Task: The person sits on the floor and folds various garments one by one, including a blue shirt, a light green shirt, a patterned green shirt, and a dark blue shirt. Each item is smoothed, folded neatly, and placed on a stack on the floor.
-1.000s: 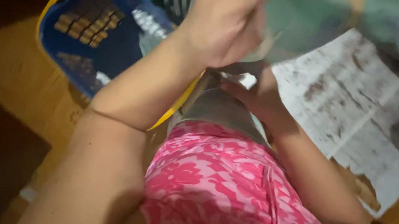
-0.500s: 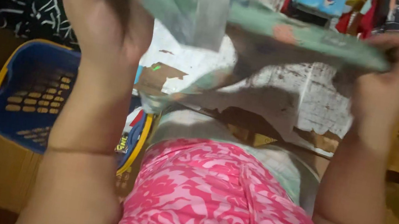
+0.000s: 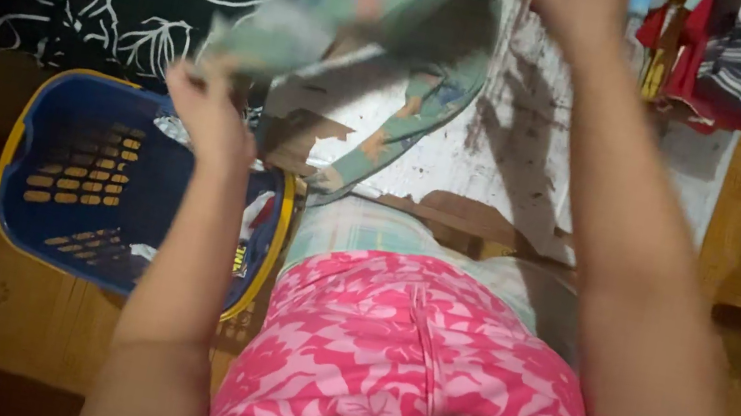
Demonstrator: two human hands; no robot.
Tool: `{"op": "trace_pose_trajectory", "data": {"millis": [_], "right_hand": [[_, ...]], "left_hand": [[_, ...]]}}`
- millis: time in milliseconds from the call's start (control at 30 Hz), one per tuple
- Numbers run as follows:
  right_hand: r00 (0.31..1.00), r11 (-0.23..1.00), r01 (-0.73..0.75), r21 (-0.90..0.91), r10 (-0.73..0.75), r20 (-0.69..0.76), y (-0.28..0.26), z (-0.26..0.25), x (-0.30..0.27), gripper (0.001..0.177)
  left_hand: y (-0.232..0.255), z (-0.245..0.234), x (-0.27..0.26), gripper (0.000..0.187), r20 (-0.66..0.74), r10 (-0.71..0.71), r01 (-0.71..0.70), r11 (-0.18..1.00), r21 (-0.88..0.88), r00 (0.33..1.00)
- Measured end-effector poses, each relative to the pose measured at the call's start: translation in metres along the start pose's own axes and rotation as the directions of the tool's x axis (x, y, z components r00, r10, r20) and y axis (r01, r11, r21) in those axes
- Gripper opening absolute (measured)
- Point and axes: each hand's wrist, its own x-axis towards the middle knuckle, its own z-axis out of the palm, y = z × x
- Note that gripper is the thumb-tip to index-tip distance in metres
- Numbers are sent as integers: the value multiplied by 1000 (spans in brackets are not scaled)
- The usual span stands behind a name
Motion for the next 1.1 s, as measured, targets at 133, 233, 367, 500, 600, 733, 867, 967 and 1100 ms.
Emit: {"op": "trace_pose_trajectory", "data": {"millis": [133,233,367,500,600,733,867,967,1100], "right_hand": [[962,936,-237,259,189,199,-1,32,-58,46],[771,813,-572,108,488,410,-33,40,-80,54],[892,924,-330,192,239,383,-77,63,-101,65],[790,887,-460,32,393,470,-120,66,-107,54],[815,905,-423,34,364,450,-122,70,-123,51],[976,970,-2,-242,55,212,-162,45,-135,49],[934,990,139,17,-137,330,-159,49,-169,50],[824,980,136,149,-195,532,-151,59,-179,52],[926,917,-238,321,114,360,-131,77,-172,47]], "left_hand": [[-52,-51,-21,53,12,109,-101,874,475,994],[-57,-39,-29,51,186,219,-286,698,656,958],[-56,30,-8,35,377,234,-442,546,712,896],[-89,98,28,34,648,182,-625,544,560,739],[-119,150,48,43,758,156,-698,539,472,633],[-142,201,60,75,822,109,-752,485,447,559],[-148,226,66,89,784,-229,-775,150,614,577],[-133,248,77,43,692,-470,-822,-147,550,547],[-60,287,76,48,829,-401,-840,213,499,391]]}}
